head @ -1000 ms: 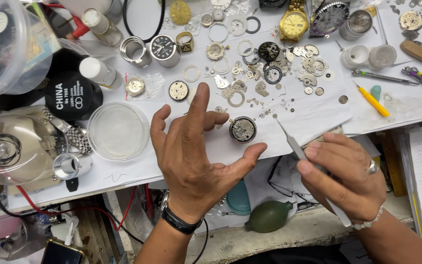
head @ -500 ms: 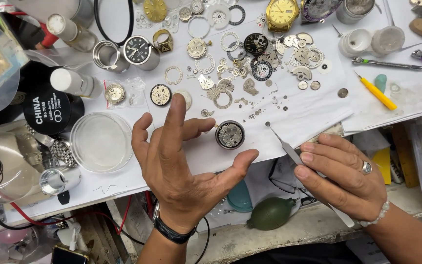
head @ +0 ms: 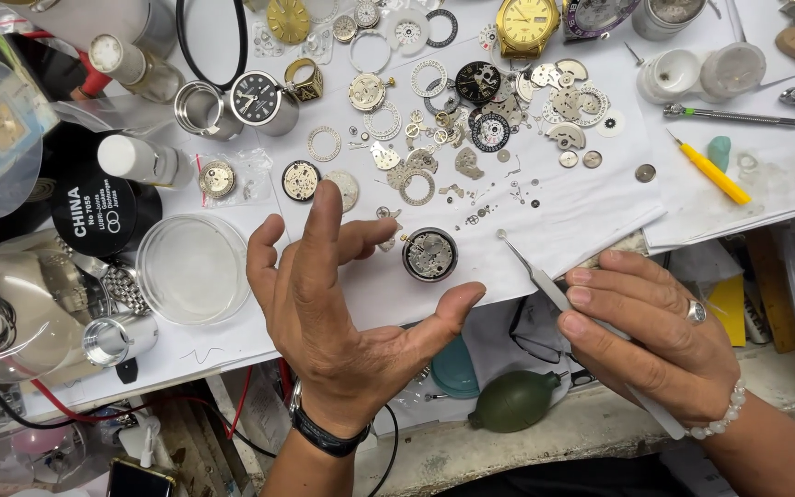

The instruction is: The person is assembling or repairing a watch movement by precisely placing tiny gears and components using tweezers and specialized tools.

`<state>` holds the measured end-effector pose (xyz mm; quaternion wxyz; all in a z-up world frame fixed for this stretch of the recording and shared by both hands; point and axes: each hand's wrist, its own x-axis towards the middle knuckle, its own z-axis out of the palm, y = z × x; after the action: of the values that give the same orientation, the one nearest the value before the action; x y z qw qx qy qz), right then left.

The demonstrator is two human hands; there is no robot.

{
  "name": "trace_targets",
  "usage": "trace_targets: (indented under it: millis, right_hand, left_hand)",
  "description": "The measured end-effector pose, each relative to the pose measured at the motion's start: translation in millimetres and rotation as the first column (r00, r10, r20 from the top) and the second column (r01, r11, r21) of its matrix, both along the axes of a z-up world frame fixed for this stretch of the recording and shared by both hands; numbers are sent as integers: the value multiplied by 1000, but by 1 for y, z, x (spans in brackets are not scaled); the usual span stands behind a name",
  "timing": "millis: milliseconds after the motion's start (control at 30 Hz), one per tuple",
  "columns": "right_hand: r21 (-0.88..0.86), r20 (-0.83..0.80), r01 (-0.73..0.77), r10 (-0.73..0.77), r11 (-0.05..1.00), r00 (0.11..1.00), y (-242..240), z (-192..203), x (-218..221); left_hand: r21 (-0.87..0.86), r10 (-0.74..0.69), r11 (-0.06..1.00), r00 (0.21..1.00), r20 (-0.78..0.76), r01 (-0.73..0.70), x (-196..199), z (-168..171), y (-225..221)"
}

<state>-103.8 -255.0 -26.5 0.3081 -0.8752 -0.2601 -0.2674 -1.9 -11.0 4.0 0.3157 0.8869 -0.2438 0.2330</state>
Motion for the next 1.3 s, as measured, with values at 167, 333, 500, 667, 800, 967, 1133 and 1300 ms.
trace_targets:
  millis: [167, 333, 500, 667, 800, 967, 1133, 1300]
  right_hand:
    - [173, 1, 116, -118, 978, 993, 15, 8, -5]
    - [229, -2, 257, -264, 939, 965, 24, 5, -3]
    - [209, 39, 280, -294, 937, 955, 26, 1, 2]
    - [169, 65, 292, -306, 941, 950, 27, -2, 5]
    - [167, 84, 292, -308, 942, 948, 27, -3, 7]
    - [170, 89, 295, -313, 940, 946, 29, -2, 7]
    - [144, 108, 246, -262, 959, 959, 27, 4, 4]
    - [13, 227, 205, -203, 979, 952, 20, 6, -13]
  left_hand:
    - [-11, 0, 1000, 1000, 16, 0, -1, 1, -2]
    - [-62, -8, 998, 1000, 23, 9, -2, 2, -3]
    - [-58, -10, 998, 999, 35, 12, -2, 2, -4]
    - [-65, -6, 998, 999, 42, 9, -1, -1, -3]
    - [-60, -16, 998, 999, 47, 18, -1, -3, -2]
    - [-69, -9, 998, 999, 50, 13, -1, 0, -3]
    - [-117, -44, 990, 969, 245, 74, -1, -2, 7]
    - [-314, -220, 930, 974, -61, 191, -53, 23, -17]
